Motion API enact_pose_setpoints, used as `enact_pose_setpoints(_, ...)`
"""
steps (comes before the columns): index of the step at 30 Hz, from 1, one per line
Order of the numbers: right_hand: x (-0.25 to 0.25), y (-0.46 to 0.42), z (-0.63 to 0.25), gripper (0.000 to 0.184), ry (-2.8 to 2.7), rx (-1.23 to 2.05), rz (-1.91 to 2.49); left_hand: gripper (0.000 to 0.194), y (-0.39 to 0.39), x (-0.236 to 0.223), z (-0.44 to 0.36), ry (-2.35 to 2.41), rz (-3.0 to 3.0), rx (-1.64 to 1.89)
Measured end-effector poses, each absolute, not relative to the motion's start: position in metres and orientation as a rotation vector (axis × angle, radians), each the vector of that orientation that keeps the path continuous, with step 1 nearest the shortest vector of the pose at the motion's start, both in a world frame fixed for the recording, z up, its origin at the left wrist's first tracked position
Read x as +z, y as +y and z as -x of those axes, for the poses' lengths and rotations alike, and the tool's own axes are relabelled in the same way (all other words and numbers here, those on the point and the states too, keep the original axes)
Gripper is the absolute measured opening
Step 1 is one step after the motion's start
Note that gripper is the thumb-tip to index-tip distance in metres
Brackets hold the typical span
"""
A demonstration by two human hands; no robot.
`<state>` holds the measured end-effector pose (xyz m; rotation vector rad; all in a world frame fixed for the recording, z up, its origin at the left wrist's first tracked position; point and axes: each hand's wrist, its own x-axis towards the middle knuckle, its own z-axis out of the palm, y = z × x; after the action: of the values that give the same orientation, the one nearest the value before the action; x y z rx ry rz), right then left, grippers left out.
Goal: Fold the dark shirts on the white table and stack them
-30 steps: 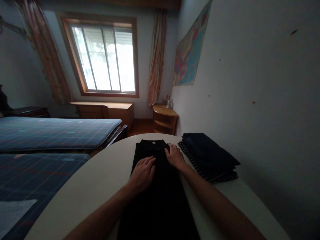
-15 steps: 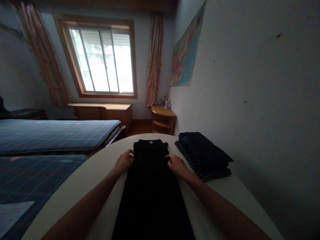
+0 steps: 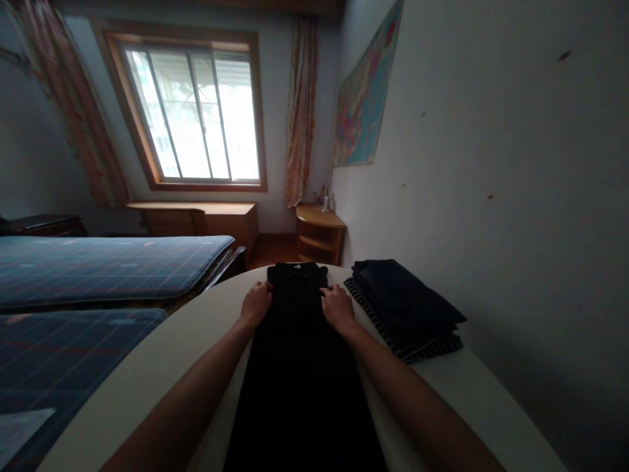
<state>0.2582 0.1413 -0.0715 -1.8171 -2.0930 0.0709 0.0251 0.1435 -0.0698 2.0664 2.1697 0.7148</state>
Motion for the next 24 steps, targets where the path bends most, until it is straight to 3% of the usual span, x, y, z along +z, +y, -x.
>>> enact_pose_setpoints(4,-0.074,0.104,-0.253,0.047,-2.24,-0.006,1.704,0.036,0.115,-0.078,-0.032,2.051,-2.294,0.708)
enact_pose_setpoints(11,-0.076,-0.003,-0.262,0.063,-2.59,0.426,1.375,0.057,0.014,-0.096,-0.045,1.611,-2.601,0.319)
enact_pose_setpoints(17,-0.053,-0.085,-0.286,0.067,-2.804,0.645,1.054,0.067,-0.075,-0.067,-0.042,1.237,-2.54,0.051)
enact_pose_setpoints(19,-0.052,-0.097,-0.287,0.06,-2.839,0.602,0.975,0.074,-0.09,-0.057,-0.039,1.183,-2.494,0.04)
enact_pose_setpoints(24,-0.07,-0.105,-0.283,0.014,-3.006,0.617,0.679,0.074,-0.098,-0.041,-0.035,1.085,-2.44,0.175)
